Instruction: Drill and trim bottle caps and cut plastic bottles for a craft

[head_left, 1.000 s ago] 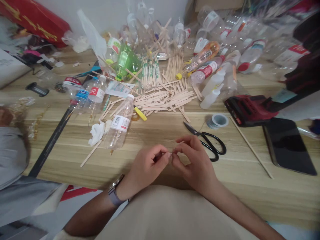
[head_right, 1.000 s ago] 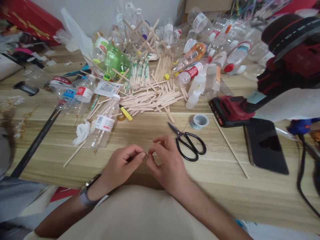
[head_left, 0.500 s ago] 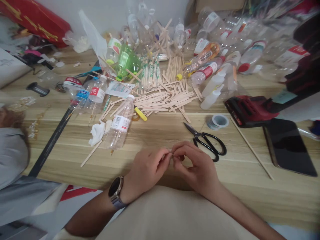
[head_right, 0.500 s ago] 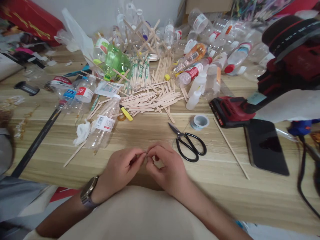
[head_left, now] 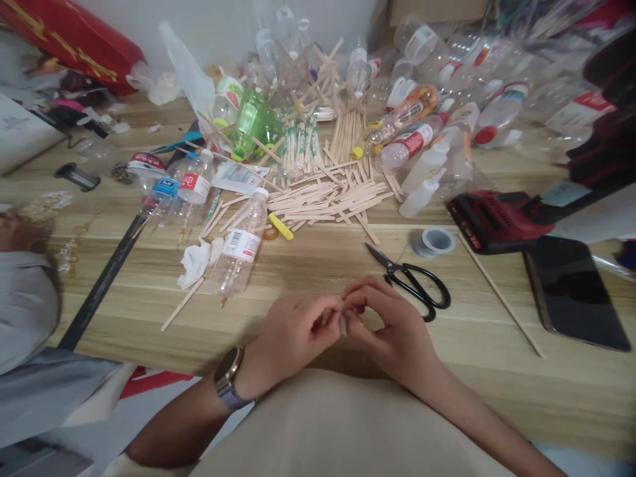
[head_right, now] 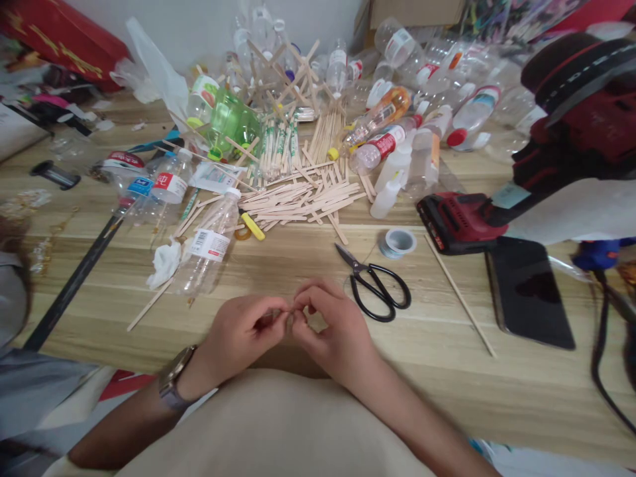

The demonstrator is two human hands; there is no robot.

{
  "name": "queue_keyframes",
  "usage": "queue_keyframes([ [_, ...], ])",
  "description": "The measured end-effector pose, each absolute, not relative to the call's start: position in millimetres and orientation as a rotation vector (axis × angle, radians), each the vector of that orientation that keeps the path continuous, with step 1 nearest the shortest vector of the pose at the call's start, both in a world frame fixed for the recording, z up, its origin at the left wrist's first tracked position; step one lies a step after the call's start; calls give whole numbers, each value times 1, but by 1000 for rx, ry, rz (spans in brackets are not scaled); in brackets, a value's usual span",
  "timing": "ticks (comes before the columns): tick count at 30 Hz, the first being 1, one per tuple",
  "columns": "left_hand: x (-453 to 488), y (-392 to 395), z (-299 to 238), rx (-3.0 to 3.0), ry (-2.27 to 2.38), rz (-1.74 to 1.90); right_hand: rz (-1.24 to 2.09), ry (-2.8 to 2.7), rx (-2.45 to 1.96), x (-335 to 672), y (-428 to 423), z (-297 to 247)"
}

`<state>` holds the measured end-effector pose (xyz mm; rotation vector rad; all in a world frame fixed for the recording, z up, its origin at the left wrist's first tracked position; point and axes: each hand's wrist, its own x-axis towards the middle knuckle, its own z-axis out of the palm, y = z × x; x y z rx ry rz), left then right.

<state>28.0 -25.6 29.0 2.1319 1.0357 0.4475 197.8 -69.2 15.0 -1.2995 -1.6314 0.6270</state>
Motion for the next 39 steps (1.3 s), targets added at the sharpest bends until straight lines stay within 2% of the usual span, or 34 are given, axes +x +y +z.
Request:
queue_keyframes([
  [3,31,-20,31,1599,1031,347,397,-1741,-1310,200,-67,12],
  [8,35,-14,29,1010,977,333,434,-1717,-1330,201,-67,9],
  [20,38,-16,30,1028,1013,373,317,-1777,-1276,201,-70,10],
  [27,25,-15,26,1517,1144,537,576,-1512,-1283,206,-79,5],
  [31,28,-15,25,1625,1132,498,820,-1331,-1148,202,-81,5],
  [36,26,-17,34,1804,1010,427,1283,-1005,-976,198,-75,10],
  [39,21,-14,40,1839,937,317,1306,-1022,-979,197,-76,11],
])
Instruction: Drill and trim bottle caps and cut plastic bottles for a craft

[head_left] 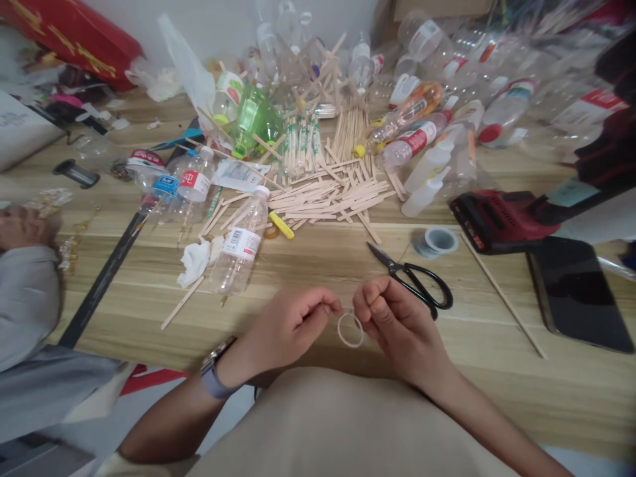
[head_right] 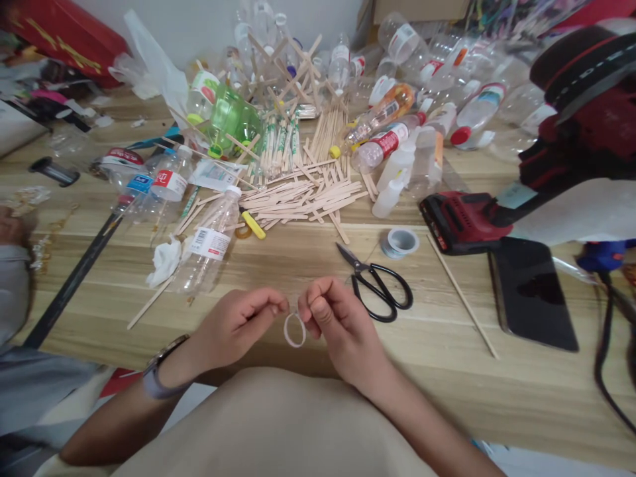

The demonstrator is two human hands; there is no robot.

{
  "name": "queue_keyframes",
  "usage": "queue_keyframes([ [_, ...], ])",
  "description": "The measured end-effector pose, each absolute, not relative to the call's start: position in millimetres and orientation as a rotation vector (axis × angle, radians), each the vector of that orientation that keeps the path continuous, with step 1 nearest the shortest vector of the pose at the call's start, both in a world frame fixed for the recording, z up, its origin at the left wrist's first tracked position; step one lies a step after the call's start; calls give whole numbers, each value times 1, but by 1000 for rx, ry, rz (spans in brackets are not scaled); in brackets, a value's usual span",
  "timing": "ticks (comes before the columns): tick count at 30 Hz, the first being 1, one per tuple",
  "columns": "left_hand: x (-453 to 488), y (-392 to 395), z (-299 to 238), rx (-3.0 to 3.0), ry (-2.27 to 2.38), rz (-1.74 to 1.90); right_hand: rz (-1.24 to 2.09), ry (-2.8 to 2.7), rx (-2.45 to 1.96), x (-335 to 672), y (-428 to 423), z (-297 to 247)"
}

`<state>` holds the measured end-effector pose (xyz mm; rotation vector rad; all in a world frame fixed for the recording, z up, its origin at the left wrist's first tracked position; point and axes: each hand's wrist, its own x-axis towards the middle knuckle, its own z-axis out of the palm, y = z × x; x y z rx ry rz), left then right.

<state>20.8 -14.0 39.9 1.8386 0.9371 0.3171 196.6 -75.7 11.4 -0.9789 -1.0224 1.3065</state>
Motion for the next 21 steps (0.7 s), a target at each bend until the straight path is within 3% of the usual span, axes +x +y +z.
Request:
queue_keyframes([
  [8,21,-13,40,1465,903,259,759,-1587,-1222,199,-83,17],
  [21,22,-15,41,1349,928,257,566,-1756,-1283,200,-82,20],
])
